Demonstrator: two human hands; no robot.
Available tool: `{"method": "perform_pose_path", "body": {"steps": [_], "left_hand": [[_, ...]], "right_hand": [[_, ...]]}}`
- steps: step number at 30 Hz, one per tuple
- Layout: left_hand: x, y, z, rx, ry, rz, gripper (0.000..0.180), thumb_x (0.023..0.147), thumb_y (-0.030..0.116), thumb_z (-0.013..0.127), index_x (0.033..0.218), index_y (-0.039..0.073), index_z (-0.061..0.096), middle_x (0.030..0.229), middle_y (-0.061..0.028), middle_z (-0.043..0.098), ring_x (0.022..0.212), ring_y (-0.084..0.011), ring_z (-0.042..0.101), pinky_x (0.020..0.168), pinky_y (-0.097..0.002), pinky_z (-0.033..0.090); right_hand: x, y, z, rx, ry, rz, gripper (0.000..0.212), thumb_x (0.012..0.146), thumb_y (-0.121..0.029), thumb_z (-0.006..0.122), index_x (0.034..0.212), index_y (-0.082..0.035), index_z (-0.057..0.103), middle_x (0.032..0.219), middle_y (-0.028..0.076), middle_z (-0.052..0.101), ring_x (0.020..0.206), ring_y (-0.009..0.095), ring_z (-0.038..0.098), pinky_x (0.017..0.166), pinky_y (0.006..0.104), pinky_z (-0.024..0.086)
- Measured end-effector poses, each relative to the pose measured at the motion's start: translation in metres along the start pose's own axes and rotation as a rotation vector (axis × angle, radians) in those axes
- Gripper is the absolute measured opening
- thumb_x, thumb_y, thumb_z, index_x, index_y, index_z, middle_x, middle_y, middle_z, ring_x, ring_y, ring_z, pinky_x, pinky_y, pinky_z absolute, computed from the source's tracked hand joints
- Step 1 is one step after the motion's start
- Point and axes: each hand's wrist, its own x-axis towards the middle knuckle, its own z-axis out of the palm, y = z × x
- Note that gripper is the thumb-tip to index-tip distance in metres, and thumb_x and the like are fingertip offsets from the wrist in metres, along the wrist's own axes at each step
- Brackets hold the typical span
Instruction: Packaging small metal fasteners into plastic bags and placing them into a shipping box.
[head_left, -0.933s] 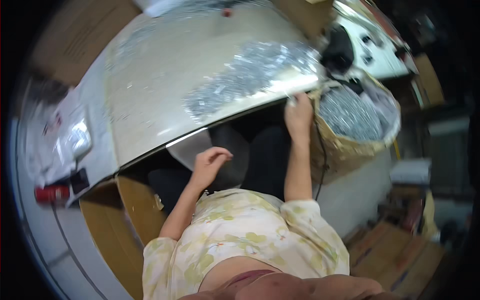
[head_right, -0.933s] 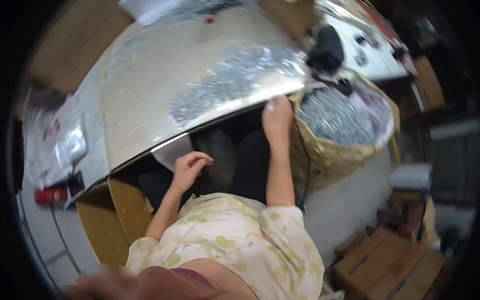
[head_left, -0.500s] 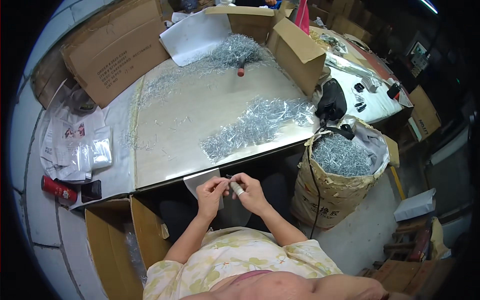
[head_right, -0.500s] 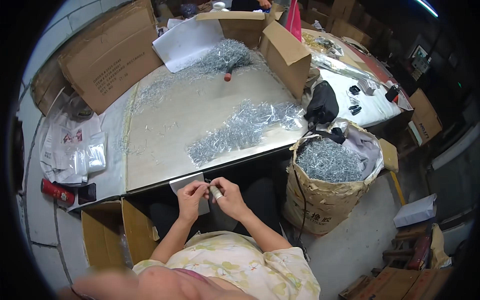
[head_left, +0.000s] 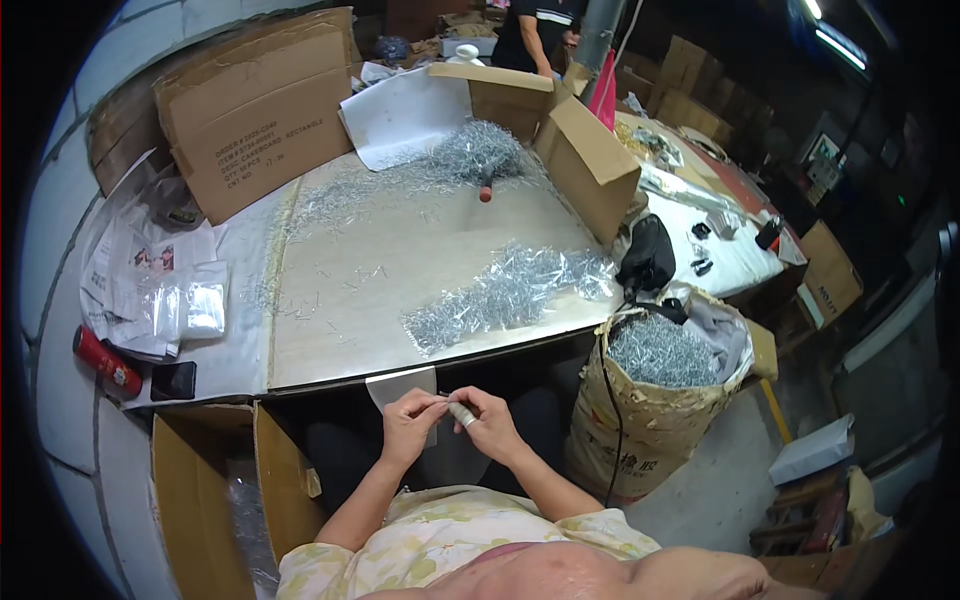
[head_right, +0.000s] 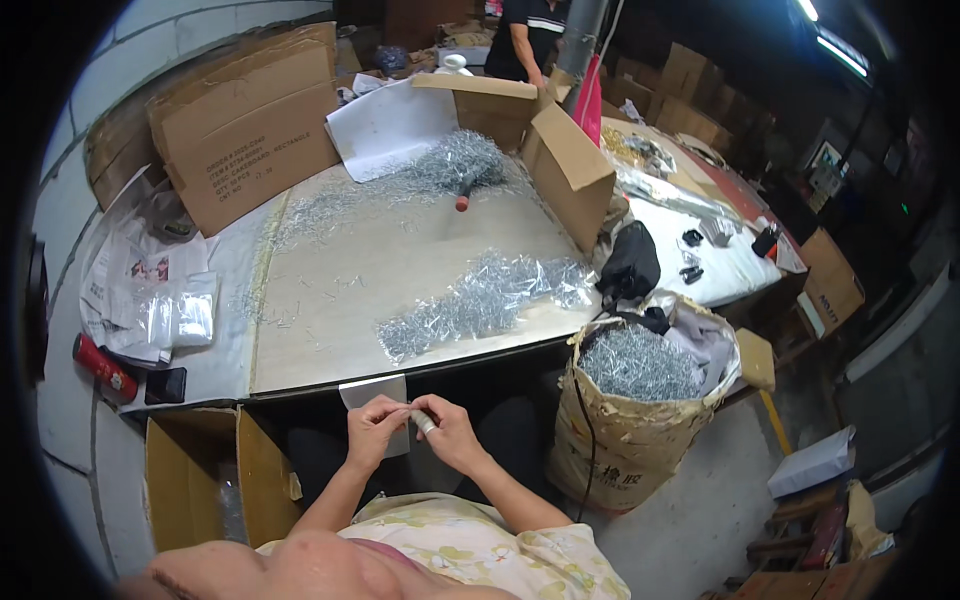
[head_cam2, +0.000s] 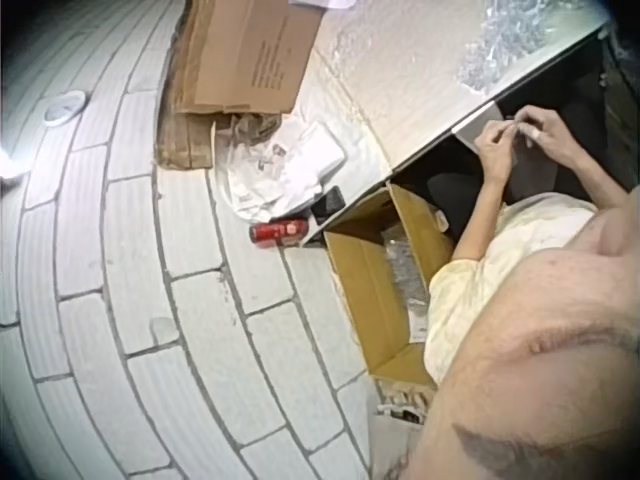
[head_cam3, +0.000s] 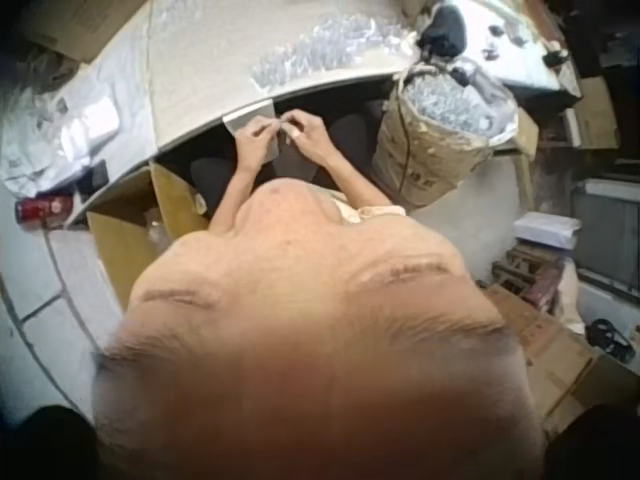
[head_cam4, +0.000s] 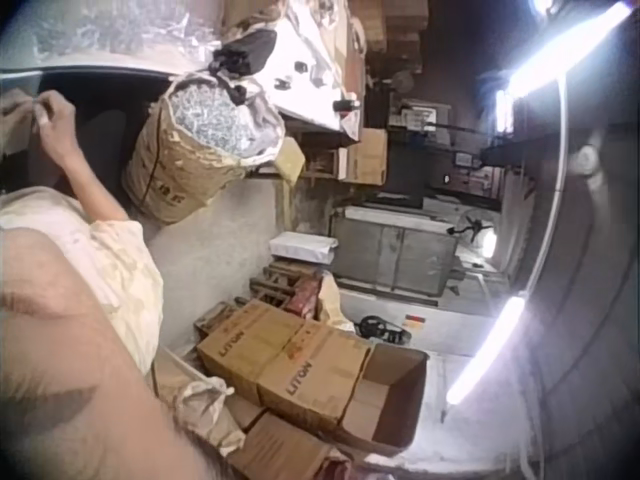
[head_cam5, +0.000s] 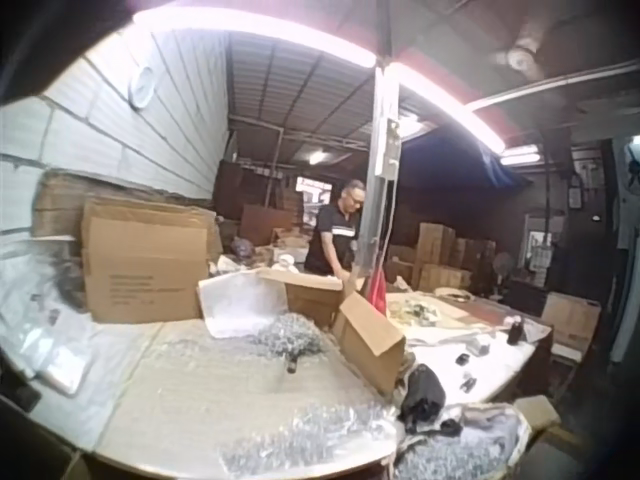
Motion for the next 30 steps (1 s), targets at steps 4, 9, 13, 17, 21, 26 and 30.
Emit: {"method": "perform_pose_path", "body": {"steps": [4, 9, 13, 17, 21, 26, 30], "left_hand": [[-0.002, -0.003, -0.007, -0.138, 0.01, 0.023, 0.007, 0.083, 0.002, 0.07, 0.088, -0.001, 0.073, 0.078, -0.0046, 0.063, 0.065, -0.0091, 0.057, 0.058, -0.0209, 0.045], [-0.005, -0.013, -0.025, -0.177, -0.019, 0.02, 0.007, 0.083, 0.0, 0.069, 0.088, -0.001, 0.073, 0.08, -0.0049, 0.063, 0.066, -0.0096, 0.058, 0.06, -0.0208, 0.046], [-0.006, -0.015, -0.04, -0.322, -0.083, 0.006, 0.006, 0.082, 0.0, 0.069, 0.088, -0.002, 0.073, 0.082, -0.0055, 0.063, 0.068, -0.0107, 0.059, 0.062, -0.0217, 0.049], [-0.007, -0.015, -0.053, -0.322, -0.17, 0.0, 0.006, 0.083, -0.001, 0.069, 0.088, -0.002, 0.072, 0.082, -0.0057, 0.062, 0.07, -0.0112, 0.059, 0.063, -0.0225, 0.049], [-0.008, -0.023, -0.059, -0.281, -0.122, 0.011, 0.005, 0.083, -0.001, 0.069, 0.086, -0.004, 0.071, 0.082, -0.0055, 0.061, 0.07, -0.0111, 0.059, 0.062, -0.0231, 0.049], [-0.006, -0.035, -0.066, -0.373, 0.093, 0.014, 0.002, 0.082, 0.0, 0.069, 0.08, -0.002, 0.069, 0.079, -0.0047, 0.062, 0.066, -0.0097, 0.057, 0.059, -0.0223, 0.046], [-0.004, -0.039, -0.071, -0.299, 0.063, -0.079, 0.005, 0.083, 0.002, 0.069, 0.08, -0.001, 0.069, 0.076, -0.0032, 0.063, 0.065, -0.008, 0.056, 0.059, -0.0218, 0.045]], "right_hand": [[0.0, 0.006, 0.007, -0.07, -0.069, 0.051, 0.013, 0.09, 0.002, 0.056, 0.102, 0.001, 0.061, 0.086, 0.003, 0.064, 0.068, 0.008, 0.059, 0.061, 0.0212, 0.047], [0.007, 0.003, 0.016, -0.067, -0.129, 0.099, 0.011, 0.089, 0.0, 0.058, 0.1, 0.001, 0.063, 0.084, 0.003, 0.064, 0.065, 0.007, 0.059, 0.059, 0.0222, 0.048], [0.018, 0.005, 0.021, 0.127, -0.243, 0.186, 0.009, 0.088, -0.004, 0.064, 0.095, 0.001, 0.065, 0.084, 0.005, 0.066, 0.064, 0.008, 0.059, 0.058, 0.0215, 0.047], [0.022, 0.013, 0.027, 0.242, -0.311, 0.291, 0.008, 0.087, -0.006, 0.066, 0.091, 0.001, 0.066, 0.082, 0.005, 0.067, 0.063, 0.008, 0.059, 0.058, 0.0209, 0.047], [0.025, 0.015, 0.037, 0.198, -0.291, 0.306, 0.009, 0.088, -0.007, 0.067, 0.091, 0.001, 0.066, 0.083, 0.006, 0.066, 0.064, 0.009, 0.059, 0.058, 0.022, 0.048], [0.031, 0.01, 0.045, 0.113, -0.273, 0.298, 0.01, 0.088, -0.011, 0.067, 0.093, -0.002, 0.066, 0.079, 0.001, 0.065, 0.061, 0.007, 0.057, 0.057, 0.0205, 0.046], [0.032, 0.012, 0.047, 0.053, -0.175, 0.224, 0.018, 0.089, -0.012, 0.066, 0.104, -0.002, 0.065, 0.087, 0.004, 0.066, 0.071, 0.009, 0.06, 0.063, 0.0225, 0.048]]}}
